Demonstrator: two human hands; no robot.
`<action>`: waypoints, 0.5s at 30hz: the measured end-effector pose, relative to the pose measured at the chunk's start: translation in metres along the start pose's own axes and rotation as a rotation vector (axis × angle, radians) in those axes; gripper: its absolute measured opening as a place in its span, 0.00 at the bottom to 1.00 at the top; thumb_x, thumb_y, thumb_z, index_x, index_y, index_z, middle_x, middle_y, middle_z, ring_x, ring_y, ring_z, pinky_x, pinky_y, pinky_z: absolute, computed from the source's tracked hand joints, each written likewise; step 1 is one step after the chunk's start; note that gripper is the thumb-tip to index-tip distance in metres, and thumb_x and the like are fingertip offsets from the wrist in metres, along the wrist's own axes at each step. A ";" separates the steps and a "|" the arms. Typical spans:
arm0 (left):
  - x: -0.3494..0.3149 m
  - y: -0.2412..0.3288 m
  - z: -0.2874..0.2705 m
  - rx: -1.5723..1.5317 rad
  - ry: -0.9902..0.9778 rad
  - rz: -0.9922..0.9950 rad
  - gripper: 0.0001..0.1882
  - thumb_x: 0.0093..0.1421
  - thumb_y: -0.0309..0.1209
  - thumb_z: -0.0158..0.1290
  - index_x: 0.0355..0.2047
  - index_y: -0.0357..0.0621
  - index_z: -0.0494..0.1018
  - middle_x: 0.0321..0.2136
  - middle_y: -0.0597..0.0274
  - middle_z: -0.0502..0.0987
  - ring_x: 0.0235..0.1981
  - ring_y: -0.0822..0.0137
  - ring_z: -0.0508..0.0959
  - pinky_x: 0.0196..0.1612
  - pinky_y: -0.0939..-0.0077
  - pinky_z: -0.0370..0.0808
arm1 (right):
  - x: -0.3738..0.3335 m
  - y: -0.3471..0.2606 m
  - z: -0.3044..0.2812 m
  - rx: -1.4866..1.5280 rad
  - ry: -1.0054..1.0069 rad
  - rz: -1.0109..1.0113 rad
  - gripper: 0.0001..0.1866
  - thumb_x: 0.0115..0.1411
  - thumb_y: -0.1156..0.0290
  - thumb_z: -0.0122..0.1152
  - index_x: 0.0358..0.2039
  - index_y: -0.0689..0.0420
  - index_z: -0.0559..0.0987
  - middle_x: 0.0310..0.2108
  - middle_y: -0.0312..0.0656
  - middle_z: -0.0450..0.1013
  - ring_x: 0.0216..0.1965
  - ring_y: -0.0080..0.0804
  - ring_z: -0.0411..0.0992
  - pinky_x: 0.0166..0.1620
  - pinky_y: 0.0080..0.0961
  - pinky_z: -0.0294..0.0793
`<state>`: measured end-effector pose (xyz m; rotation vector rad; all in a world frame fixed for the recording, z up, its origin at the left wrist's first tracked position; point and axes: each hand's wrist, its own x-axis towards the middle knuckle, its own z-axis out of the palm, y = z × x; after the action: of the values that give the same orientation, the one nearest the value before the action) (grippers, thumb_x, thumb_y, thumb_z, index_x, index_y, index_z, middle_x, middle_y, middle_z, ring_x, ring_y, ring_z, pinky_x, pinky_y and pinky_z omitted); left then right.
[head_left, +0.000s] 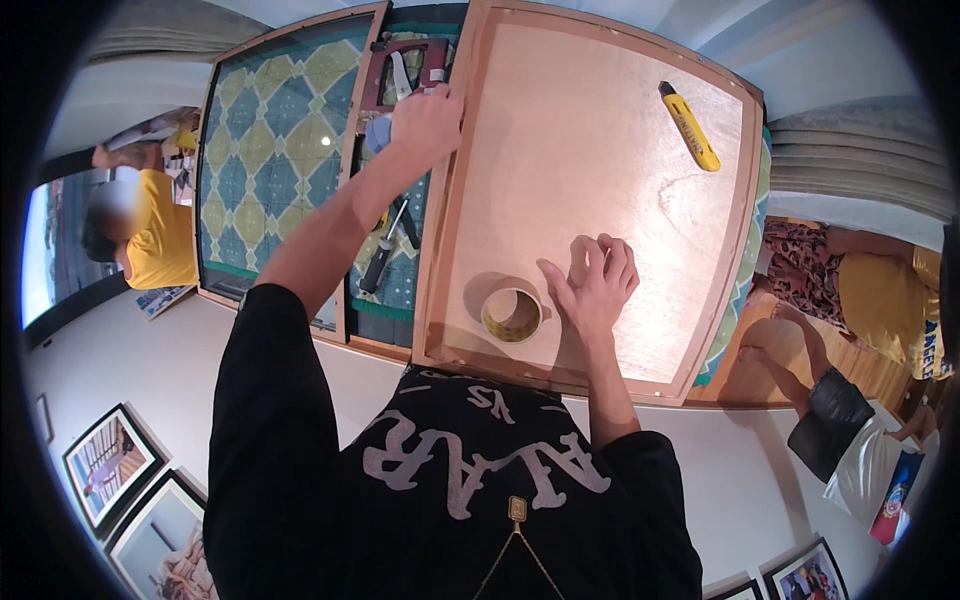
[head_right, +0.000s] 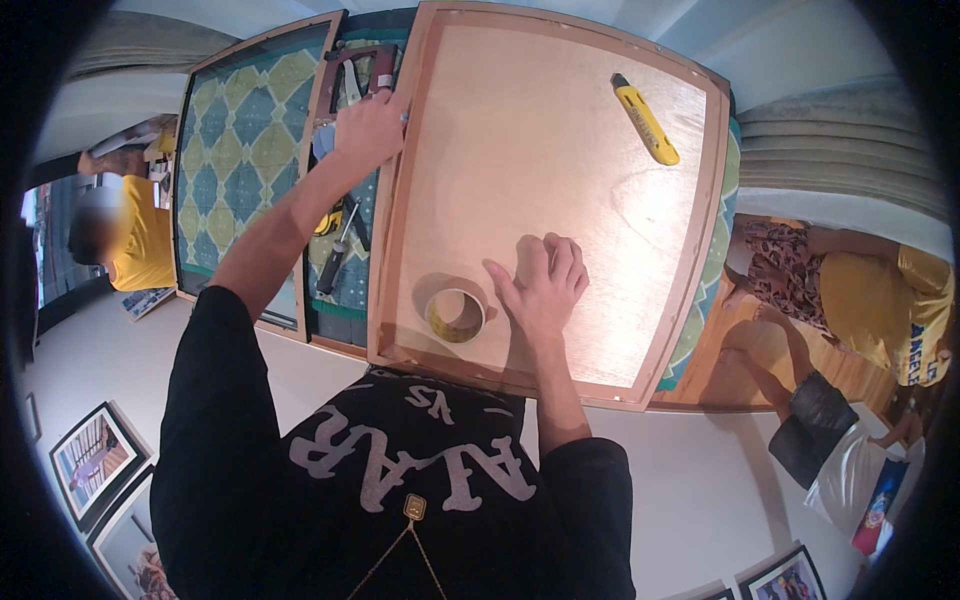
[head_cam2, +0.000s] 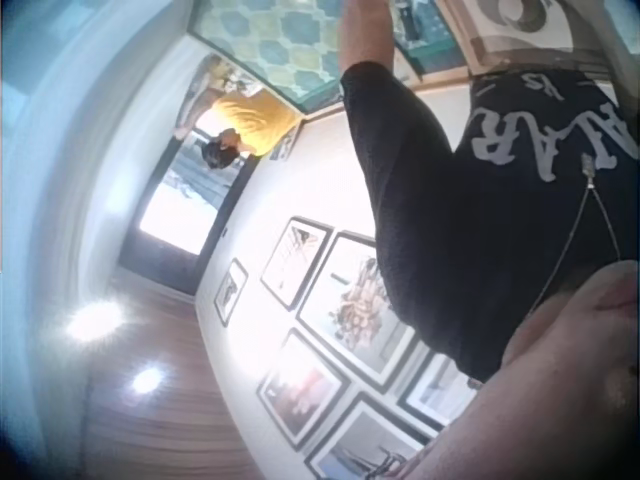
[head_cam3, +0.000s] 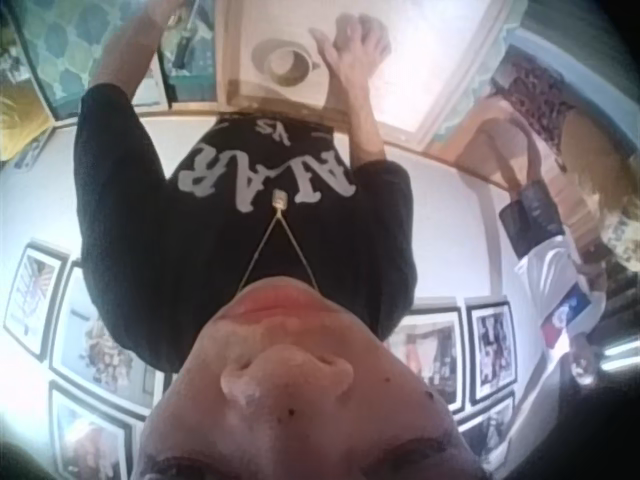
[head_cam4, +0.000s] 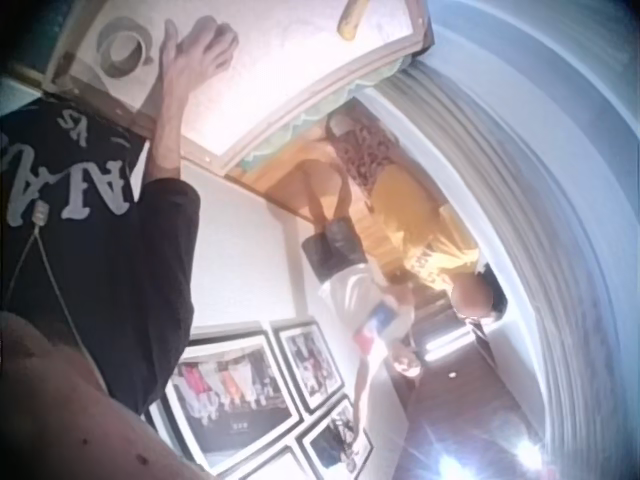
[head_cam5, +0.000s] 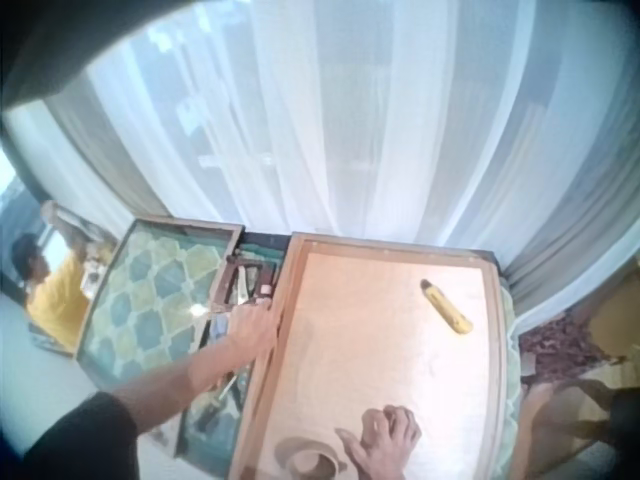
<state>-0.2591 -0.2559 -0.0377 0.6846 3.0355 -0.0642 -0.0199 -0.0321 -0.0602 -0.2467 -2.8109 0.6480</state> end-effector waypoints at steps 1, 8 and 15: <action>0.008 0.000 -0.002 0.009 -0.011 -0.009 0.13 0.52 0.31 0.56 0.38 0.41 0.74 0.36 0.53 0.79 0.34 0.51 0.82 0.34 0.60 0.80 | 0.000 0.001 0.000 -0.002 -0.007 -0.002 0.31 0.50 0.40 0.65 0.44 0.52 0.77 0.48 0.44 0.66 0.55 0.46 0.61 0.55 0.44 0.56; 0.084 -0.009 -0.007 0.092 -0.033 -0.009 0.12 0.52 0.30 0.55 0.37 0.42 0.78 0.38 0.52 0.80 0.36 0.53 0.82 0.36 0.61 0.80 | 0.000 0.003 -0.001 0.013 -0.035 0.005 0.33 0.49 0.40 0.67 0.45 0.54 0.77 0.49 0.45 0.66 0.56 0.46 0.60 0.56 0.44 0.56; 0.157 -0.018 -0.005 0.156 0.063 -0.013 0.11 0.52 0.32 0.57 0.36 0.44 0.79 0.36 0.55 0.82 0.39 0.54 0.82 0.40 0.61 0.80 | -0.002 0.002 -0.002 0.016 -0.057 0.045 0.31 0.49 0.40 0.67 0.45 0.50 0.77 0.50 0.43 0.66 0.57 0.46 0.61 0.55 0.43 0.57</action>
<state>-0.4083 -0.2050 -0.0381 0.6888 3.1200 -0.2881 -0.0177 -0.0297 -0.0600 -0.2941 -2.8607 0.6986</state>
